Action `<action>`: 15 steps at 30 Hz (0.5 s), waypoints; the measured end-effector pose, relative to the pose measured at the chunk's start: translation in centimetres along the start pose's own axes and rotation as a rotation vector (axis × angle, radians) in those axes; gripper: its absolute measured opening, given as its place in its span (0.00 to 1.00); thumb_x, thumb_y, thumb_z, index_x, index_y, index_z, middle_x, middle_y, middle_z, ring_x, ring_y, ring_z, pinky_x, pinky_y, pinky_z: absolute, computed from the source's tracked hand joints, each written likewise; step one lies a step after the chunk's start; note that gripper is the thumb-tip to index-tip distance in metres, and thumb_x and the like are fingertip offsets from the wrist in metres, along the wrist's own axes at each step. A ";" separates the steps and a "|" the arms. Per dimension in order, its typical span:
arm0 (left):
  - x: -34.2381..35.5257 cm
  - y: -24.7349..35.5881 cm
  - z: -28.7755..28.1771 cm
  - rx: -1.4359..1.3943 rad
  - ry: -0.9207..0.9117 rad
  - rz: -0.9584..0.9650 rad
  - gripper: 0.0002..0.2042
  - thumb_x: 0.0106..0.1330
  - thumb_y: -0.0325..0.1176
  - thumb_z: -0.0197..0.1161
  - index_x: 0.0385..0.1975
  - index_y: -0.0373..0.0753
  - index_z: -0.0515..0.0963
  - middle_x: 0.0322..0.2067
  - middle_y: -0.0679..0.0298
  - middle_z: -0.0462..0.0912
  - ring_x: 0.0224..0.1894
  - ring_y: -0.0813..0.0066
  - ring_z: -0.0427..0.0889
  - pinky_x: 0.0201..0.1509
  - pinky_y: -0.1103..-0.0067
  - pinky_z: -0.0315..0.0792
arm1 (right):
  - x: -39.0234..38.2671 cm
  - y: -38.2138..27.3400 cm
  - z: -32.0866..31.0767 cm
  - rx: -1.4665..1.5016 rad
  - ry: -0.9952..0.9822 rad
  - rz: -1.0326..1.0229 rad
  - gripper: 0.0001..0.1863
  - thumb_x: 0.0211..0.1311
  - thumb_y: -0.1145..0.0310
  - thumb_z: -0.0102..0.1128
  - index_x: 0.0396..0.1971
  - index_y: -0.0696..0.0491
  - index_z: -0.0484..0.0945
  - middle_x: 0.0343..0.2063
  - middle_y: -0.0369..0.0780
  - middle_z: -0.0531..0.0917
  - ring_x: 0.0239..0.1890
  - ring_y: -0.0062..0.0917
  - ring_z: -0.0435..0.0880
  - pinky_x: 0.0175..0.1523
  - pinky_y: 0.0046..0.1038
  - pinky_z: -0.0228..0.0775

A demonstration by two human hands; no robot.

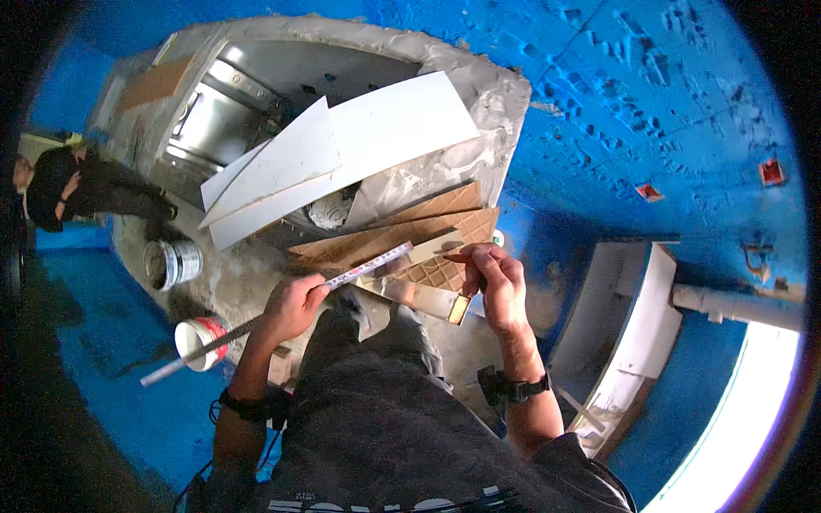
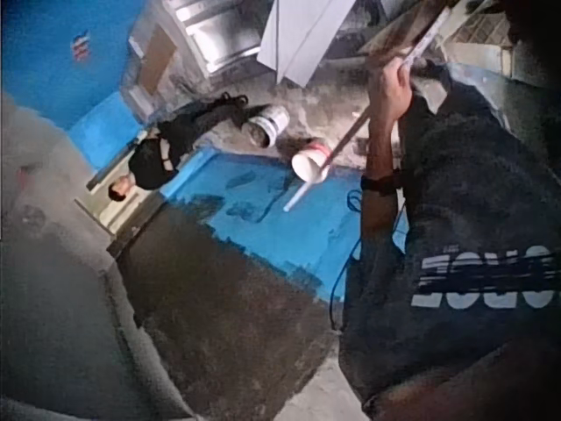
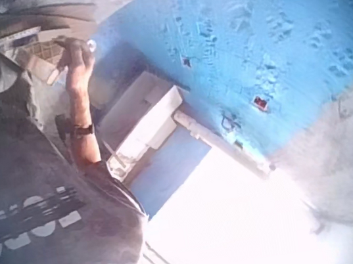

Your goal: Measure and mark floor tiles for installation at a renovation site.

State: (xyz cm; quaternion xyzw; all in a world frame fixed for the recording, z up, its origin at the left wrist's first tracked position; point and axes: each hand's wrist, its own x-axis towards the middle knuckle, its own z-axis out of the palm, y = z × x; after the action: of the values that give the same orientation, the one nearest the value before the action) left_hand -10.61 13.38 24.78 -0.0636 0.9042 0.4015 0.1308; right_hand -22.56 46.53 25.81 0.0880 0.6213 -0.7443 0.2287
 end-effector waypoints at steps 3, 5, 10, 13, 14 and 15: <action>0.7 -0.9 0.8 0.014 0.026 0.072 0.09 0.72 0.34 0.59 0.33 0.34 0.76 0.23 0.46 0.76 0.25 0.46 0.78 0.29 0.63 0.68 | 0.9 0.6 -0.6 -0.057 -0.060 0.023 0.17 0.77 0.60 0.54 0.41 0.60 0.81 0.20 0.34 0.77 0.19 0.17 0.70 0.29 0.24 0.69; 1.1 -1.2 1.3 -0.040 0.033 0.069 0.10 0.71 0.33 0.59 0.30 0.34 0.76 0.22 0.46 0.77 0.25 0.45 0.78 0.29 0.61 0.68 | 1.3 0.4 0.9 -0.132 -0.027 -0.024 0.17 0.78 0.60 0.54 0.42 0.61 0.81 0.21 0.34 0.77 0.20 0.16 0.70 0.29 0.23 0.68; 1.6 -1.1 1.7 -0.035 0.030 0.092 0.10 0.70 0.33 0.60 0.29 0.34 0.77 0.22 0.45 0.78 0.26 0.44 0.80 0.30 0.60 0.69 | 1.6 1.3 2.8 -0.512 0.007 -0.266 0.12 0.77 0.64 0.55 0.45 0.56 0.83 0.31 0.37 0.88 0.25 0.19 0.78 0.32 0.26 0.72; 2.1 -0.5 1.9 -0.032 0.030 0.119 0.10 0.70 0.33 0.60 0.30 0.33 0.79 0.23 0.45 0.78 0.27 0.44 0.80 0.30 0.59 0.69 | 3.0 2.4 3.2 -1.084 -0.014 -0.697 0.11 0.63 0.71 0.67 0.45 0.52 0.84 0.31 0.43 0.79 0.32 0.39 0.82 0.33 0.37 0.76; 2.2 -0.3 1.9 -0.047 0.033 0.126 0.10 0.70 0.33 0.60 0.30 0.33 0.79 0.23 0.45 0.79 0.28 0.43 0.80 0.30 0.59 0.70 | 3.0 2.1 3.8 -1.074 -0.038 -0.668 0.09 0.60 0.72 0.68 0.41 0.51 0.84 0.31 0.42 0.75 0.31 0.39 0.82 0.34 0.38 0.76; 2.3 -0.1 1.9 -0.046 0.033 0.126 0.10 0.70 0.33 0.60 0.30 0.33 0.79 0.23 0.45 0.79 0.28 0.43 0.80 0.30 0.59 0.70 | 3.3 2.3 3.8 -1.074 -0.038 -0.668 0.09 0.60 0.72 0.68 0.41 0.51 0.84 0.31 0.42 0.75 0.31 0.39 0.82 0.34 0.38 0.76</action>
State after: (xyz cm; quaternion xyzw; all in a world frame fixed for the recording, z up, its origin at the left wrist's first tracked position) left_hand -12.43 14.73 22.80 -0.0163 0.8990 0.4286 0.0887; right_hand -23.89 41.86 23.20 -0.2511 0.8979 -0.3615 0.0071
